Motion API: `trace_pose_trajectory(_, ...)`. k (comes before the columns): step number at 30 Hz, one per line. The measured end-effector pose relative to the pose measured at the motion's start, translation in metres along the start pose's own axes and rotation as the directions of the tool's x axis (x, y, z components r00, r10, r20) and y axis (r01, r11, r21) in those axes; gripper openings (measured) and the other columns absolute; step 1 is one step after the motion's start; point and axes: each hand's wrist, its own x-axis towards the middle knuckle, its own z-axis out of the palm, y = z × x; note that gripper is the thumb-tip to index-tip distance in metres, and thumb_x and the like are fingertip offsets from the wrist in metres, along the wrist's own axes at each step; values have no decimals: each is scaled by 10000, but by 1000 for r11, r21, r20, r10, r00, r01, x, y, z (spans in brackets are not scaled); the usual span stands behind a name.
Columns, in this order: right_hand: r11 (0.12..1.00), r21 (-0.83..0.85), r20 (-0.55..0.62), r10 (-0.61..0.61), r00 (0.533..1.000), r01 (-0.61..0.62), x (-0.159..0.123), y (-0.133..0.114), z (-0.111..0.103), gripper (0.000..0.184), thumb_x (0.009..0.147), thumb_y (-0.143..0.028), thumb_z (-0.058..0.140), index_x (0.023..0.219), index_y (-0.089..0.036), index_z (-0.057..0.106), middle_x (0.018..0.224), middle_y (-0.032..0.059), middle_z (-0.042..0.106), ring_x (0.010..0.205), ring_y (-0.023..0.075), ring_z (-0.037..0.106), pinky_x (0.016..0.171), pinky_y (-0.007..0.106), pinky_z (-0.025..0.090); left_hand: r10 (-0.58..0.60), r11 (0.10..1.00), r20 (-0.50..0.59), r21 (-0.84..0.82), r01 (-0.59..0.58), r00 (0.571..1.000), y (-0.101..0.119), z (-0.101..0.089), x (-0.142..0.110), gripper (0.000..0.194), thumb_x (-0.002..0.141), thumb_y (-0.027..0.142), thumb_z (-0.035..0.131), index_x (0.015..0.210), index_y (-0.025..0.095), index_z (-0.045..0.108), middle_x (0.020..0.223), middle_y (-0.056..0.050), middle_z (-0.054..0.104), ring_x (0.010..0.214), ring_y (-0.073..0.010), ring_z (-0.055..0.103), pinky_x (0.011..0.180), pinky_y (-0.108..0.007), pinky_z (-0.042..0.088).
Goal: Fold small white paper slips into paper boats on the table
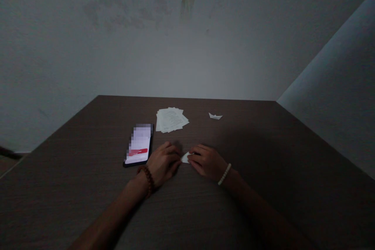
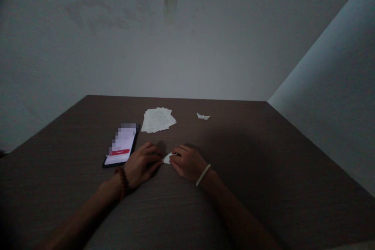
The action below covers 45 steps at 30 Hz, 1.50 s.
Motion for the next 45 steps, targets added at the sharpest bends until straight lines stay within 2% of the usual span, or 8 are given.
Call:
trace_pose_trajectory(4,999,-9,68,-38,997,39,2,-2,-4,232,851,-90,545,1032,-207,633,992,68,591,972,184,506,821,302,434,-43,999,-29,-5,43,999,0,1,0,162,839,199,541,770,188,688,904,-64,622,889,-222,480,780,-376,456)
trace_pose_trajectory(11,1000,13,97,-22,995,20,3,-7,-8,333,787,-74,550,1085,-204,626,1012,81,563,973,207,484,812,317,432,-86,996,-59,27,87,995,5,2,1,199,840,215,524,733,183,688,874,-70,614,861,-227,472,756,-379,443)
trace_pose_trajectory(27,995,-48,113,-78,990,84,2,-11,-12,288,816,-121,538,1067,-236,622,993,50,595,880,187,477,699,294,380,-239,968,-105,56,245,965,2,8,2,91,778,245,610,729,173,637,939,-73,555,913,-256,462,789,-411,422)
trace_pose_trajectory(40,997,-56,132,-54,990,62,4,-15,-12,336,777,-107,540,1075,-240,621,1004,63,573,912,209,455,745,326,365,-281,956,-89,64,287,956,-1,7,3,126,800,225,579,713,162,644,885,-71,578,869,-237,478,770,-377,405)
trace_pose_trajectory(45,996,-85,113,19,993,-9,4,-14,-10,338,783,-126,544,1095,-230,622,950,60,569,901,211,454,747,328,361,-182,980,-125,63,191,975,-5,4,0,169,800,92,496,806,155,652,863,-70,618,838,-223,496,750,-363,411)
